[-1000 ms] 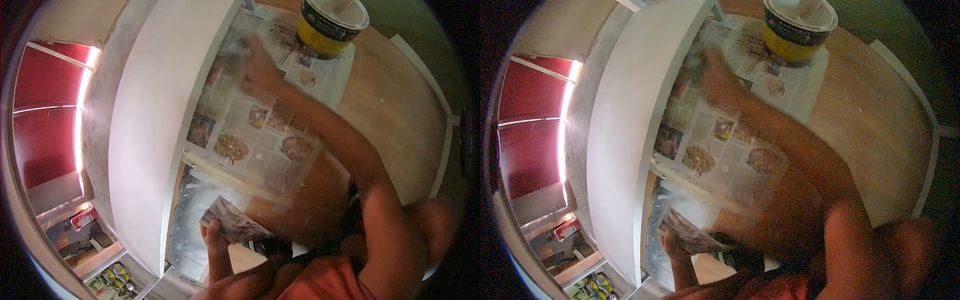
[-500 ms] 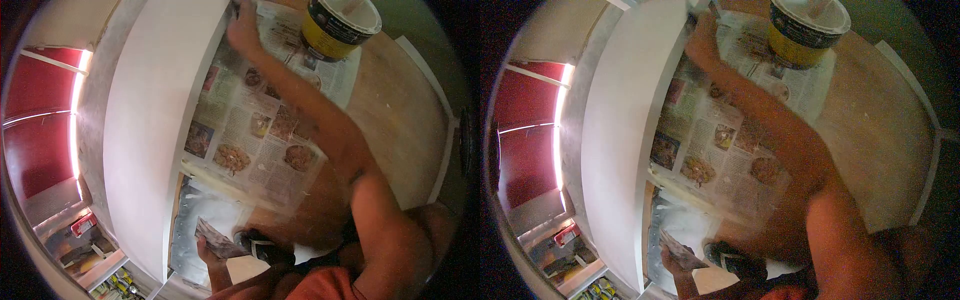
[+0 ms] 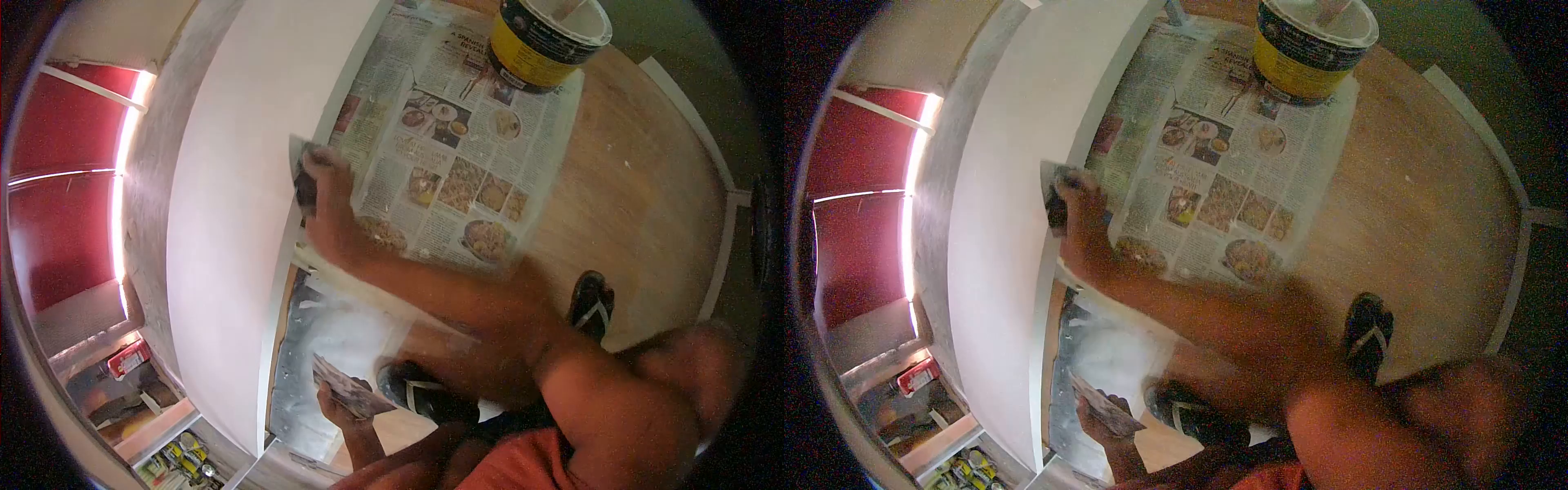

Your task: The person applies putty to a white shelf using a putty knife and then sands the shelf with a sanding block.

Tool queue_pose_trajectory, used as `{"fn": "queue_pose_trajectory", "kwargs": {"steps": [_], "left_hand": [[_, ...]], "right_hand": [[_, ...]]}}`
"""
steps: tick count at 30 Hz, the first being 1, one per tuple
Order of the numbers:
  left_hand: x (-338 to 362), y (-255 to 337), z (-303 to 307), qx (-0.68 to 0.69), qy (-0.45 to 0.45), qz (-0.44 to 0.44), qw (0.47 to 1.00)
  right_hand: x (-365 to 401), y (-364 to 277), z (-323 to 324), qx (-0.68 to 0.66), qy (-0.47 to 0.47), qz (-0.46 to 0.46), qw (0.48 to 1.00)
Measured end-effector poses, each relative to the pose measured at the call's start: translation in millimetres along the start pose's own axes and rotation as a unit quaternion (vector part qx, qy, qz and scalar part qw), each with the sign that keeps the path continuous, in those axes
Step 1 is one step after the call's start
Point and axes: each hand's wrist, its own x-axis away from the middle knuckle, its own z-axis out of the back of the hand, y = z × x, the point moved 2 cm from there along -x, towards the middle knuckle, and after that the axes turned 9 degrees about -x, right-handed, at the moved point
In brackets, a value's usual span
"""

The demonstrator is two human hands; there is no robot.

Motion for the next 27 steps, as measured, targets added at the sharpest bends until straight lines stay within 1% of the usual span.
{"fn": "queue_pose_trajectory", "kwargs": {"steps": [1,3,5,6,7,8,9,10,11,12,13,14,15,16,17,18,19,20,21,22,23,24,25,26,27], "left_hand": [[2,0,1,-0.010,0.053,-0.010,0.998],[0,0,7,0.004,0.044,-0.025,0.999],[2,4,-4,0.020,0.034,-0.040,0.998],[3,6,-10,0.008,0.072,-0.052,0.996],[6,9,-15,-0.004,0.110,-0.062,0.992],[4,8,-11,-0.002,0.110,-0.062,0.992],[-1,8,-8,0.011,0.054,-0.069,0.996],[-4,9,-7,0.023,-0.003,-0.077,0.997],[-2,10,-14,0.023,-0.005,-0.079,0.997],[-4,11,-23,0.056,-0.002,-0.060,0.997],[-5,12,-36,0.091,0.001,-0.041,0.995],[-3,11,-45,0.060,0.069,-0.047,0.995],[-4,11,-36,0.060,0.072,-0.047,0.994],[-12,10,-25,0.062,-0.022,-0.028,0.997],[-8,14,-39,0.061,-0.114,-0.009,0.992],[-1,8,-45,0.003,0.163,-0.052,0.985],[-2,10,-46,-0.085,-0.011,-0.145,0.986],[-6,10,-42,-0.124,0.026,-0.131,0.983],[-8,10,-40,-0.164,0.061,-0.116,0.978],[-3,18,-46,-0.118,-0.006,-0.084,0.989],[1,25,-52,-0.071,-0.074,-0.050,0.993],[7,25,-54,-0.093,-0.027,-0.063,0.993],[5,27,-49,-0.098,-0.030,-0.062,0.993],[4,26,-44,-0.076,-0.105,-0.058,0.990],[7,24,-36,-0.053,-0.172,-0.052,0.982]], "right_hand": [[11,-5,-5,-0.009,-0.014,-0.032,0.999],[31,-14,-11,0.001,-0.022,-0.040,0.999],[45,-24,-14,-0.065,-0.023,-0.039,0.997],[56,-29,-17,-0.066,-0.028,-0.068,0.995],[67,-30,-16,-0.066,-0.030,-0.067,0.995],[75,-31,-15,-0.059,-0.087,-0.067,0.992],[84,-33,-13,-0.052,-0.144,-0.066,0.986],[86,-49,-4,-0.089,-0.149,-0.078,0.982],[97,-47,7,-0.091,-0.148,-0.076,0.982],[110,-40,14,-0.132,-0.258,-0.101,0.952],[122,-35,20,-0.171,-0.367,-0.124,0.906],[120,-48,34,-0.172,-0.369,-0.124,0.905],[119,-64,47,-0.217,-0.356,-0.122,0.901],[114,-80,57,-0.260,-0.343,-0.116,0.895],[110,-96,62,-0.373,-0.337,-0.095,0.859],[107,-113,68,-0.391,-0.360,-0.070,0.844],[105,-127,73,-0.408,-0.380,-0.043,0.829],[113,-126,72,-0.411,-0.379,-0.029,0.828],[116,-107,70,-0.409,-0.376,-0.025,0.831],[120,-79,67,-0.338,-0.387,0.002,0.858],[107,-64,66,-0.264,-0.395,0.030,0.880],[92,-43,75,-0.235,-0.433,0.078,0.867],[68,-27,84,-0.206,-0.470,0.122,0.850],[53,-1,83,-0.164,-0.436,0.082,0.881],[33,25,98,-0.031,-0.395,0.063,0.916]]}}
